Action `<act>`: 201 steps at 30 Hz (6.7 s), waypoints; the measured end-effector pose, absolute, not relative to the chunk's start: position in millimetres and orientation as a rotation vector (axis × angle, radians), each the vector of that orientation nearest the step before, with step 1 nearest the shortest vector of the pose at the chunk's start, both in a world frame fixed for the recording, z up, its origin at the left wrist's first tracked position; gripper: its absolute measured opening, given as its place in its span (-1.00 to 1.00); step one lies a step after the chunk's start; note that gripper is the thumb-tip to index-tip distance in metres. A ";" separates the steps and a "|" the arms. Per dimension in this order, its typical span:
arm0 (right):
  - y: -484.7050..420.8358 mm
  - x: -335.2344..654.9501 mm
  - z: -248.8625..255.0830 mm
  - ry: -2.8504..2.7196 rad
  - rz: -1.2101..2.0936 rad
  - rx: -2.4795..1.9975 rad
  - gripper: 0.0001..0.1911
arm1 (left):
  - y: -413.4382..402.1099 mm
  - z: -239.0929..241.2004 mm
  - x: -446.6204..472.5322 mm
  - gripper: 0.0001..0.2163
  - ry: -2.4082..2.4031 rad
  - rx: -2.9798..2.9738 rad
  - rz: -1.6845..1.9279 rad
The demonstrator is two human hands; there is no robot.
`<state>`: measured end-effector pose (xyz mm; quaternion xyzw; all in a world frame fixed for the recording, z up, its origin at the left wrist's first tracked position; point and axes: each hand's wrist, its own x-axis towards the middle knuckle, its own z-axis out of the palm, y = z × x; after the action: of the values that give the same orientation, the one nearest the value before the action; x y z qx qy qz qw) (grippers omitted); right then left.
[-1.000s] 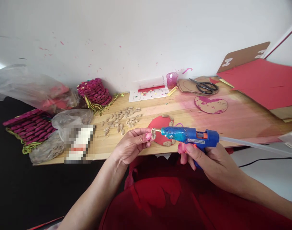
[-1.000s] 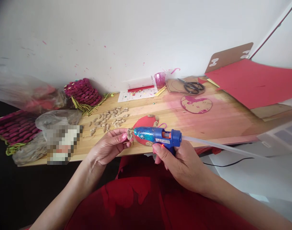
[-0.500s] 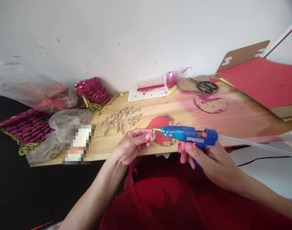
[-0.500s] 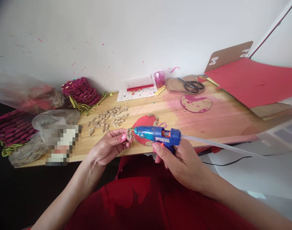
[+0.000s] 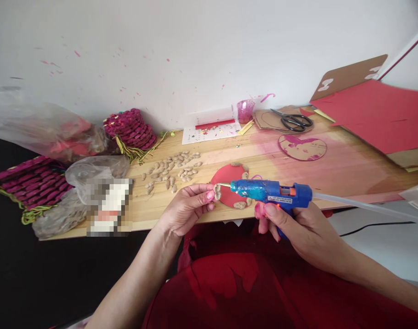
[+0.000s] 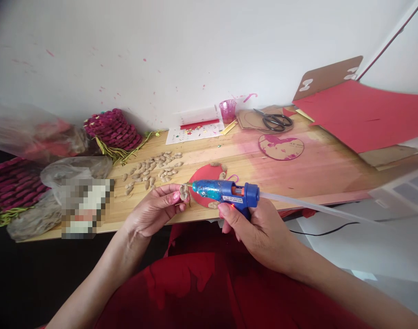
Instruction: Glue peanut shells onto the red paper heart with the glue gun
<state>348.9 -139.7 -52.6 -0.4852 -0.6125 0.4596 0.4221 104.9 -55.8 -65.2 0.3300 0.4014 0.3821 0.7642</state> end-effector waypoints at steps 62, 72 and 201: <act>-147.0 351.6 -53.6 -1.700 1.070 -1.243 -0.72 | -57.2 -64.6 107.7 -0.70 0.812 0.699 0.901; -144.7 350.4 -53.3 -1.713 1.062 -1.246 -0.71 | -56.7 -63.2 109.0 -0.67 0.835 0.680 0.910; -57.6 378.3 -86.2 -0.312 1.672 -1.070 -0.84 | 13.4 -67.9 170.6 -0.80 1.625 2.403 0.521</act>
<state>378.3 -57.6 -86.2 -0.4495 -0.1309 0.7023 0.5363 170.6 13.4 -67.9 0.8116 0.5486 0.1758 0.0970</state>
